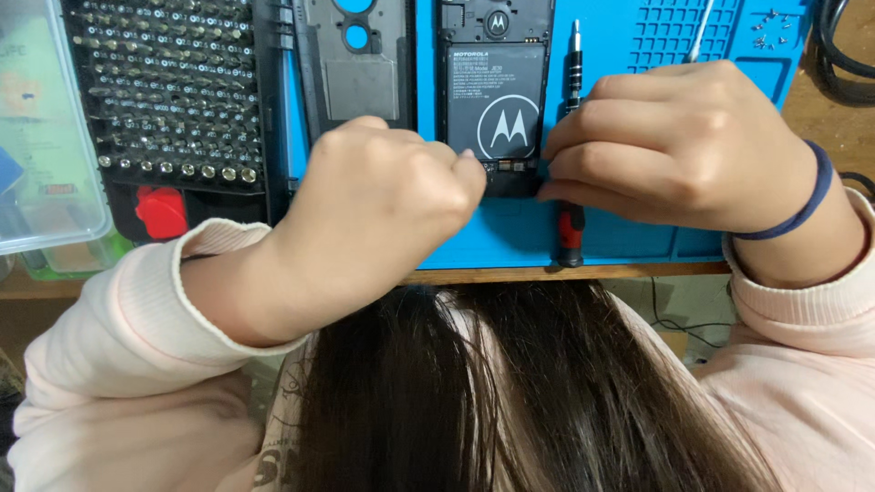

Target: The person uses a screwdriver to remove screws from a disassembled Motorola smartphone placed on a blue work mat. They then use a red plastic tool to remove small screws from the phone's camera module and place them into a red screw holder. The person continues to remove and organize screws from the phone's internal components.

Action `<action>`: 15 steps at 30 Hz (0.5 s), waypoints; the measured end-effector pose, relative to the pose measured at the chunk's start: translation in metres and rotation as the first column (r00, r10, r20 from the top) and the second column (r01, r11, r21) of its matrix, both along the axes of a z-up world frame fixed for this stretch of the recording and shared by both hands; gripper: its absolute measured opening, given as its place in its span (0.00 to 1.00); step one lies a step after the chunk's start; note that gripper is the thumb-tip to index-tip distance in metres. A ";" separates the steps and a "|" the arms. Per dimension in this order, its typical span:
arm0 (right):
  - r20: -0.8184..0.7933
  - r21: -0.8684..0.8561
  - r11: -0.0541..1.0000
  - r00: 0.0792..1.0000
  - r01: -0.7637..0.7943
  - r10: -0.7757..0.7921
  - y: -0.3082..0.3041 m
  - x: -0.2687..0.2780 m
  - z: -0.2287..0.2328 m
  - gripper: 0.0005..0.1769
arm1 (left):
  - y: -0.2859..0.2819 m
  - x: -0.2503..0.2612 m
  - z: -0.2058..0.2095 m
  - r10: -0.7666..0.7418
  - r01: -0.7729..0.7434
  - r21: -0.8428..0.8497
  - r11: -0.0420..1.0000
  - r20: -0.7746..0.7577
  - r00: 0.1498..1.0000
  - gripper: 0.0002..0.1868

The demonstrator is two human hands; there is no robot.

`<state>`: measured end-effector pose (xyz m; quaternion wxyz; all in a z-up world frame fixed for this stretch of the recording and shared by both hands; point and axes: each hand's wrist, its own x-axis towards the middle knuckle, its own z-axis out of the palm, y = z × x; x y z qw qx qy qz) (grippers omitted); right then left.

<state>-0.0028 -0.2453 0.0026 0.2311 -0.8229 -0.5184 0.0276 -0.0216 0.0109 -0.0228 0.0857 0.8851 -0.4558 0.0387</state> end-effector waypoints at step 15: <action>0.020 -0.138 0.988 0.998 0.067 -0.064 0.000 -0.005 -0.010 0.15 | -0.005 -0.009 -0.001 0.018 -0.021 0.019 1.000 0.185 0.983 0.23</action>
